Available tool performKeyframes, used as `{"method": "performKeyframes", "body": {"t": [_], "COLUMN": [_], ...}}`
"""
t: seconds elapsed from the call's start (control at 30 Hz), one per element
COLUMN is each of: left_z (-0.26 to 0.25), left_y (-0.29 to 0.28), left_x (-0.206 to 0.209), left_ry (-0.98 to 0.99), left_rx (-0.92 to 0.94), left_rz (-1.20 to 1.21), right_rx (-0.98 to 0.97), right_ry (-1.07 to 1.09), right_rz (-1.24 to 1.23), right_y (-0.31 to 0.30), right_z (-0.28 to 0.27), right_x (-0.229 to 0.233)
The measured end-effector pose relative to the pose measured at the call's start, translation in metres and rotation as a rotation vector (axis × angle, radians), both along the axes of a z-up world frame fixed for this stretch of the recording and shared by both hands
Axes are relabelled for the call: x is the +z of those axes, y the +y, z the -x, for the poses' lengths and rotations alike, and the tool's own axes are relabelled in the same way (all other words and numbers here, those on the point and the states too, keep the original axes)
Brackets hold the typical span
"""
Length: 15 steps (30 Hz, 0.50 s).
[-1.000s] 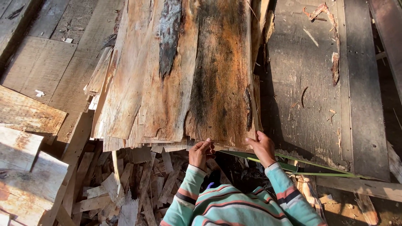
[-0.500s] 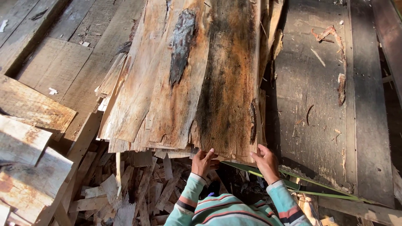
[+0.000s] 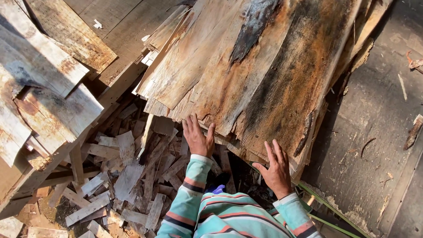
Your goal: The person repeatedly picks up individual wooden planks from a pile, turns them over, and places them back down. The person handles each plank one at a time, inspecting both sides before returning it to the pile.
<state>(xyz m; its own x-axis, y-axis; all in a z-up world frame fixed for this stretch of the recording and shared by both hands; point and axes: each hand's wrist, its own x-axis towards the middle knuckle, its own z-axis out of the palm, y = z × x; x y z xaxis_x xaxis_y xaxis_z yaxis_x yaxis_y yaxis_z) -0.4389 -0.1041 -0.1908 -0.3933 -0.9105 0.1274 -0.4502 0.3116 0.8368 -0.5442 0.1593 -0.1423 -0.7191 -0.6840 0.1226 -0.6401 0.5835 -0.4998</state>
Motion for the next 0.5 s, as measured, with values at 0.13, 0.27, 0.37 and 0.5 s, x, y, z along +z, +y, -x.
{"method": "performKeyframes", "body": {"t": [0.13, 0.27, 0.37, 0.5], "left_z": [0.022, 0.033, 0.032, 0.039], "left_y": [-0.048, -0.063, -0.079, -0.117], "left_x": [-0.020, 0.024, 0.032, 0.032], "left_ry": [-0.428, -0.604, -0.654, -0.656], "left_rx": [-0.089, -0.195, -0.219, -0.242], "left_rz": [0.229, 0.103, 0.064, 0.037], "right_rx": [0.061, 0.065, 0.024, -0.085], "right_ry": [0.093, 0.187, 0.386, 0.443], "right_rz": [-0.099, -0.024, 0.088, 0.185], "right_y": [-0.003, 0.003, 0.004, 0.003], "right_z": [0.012, 0.014, 0.003, -0.001], "right_x": [-0.012, -0.016, -0.012, -0.007]}}
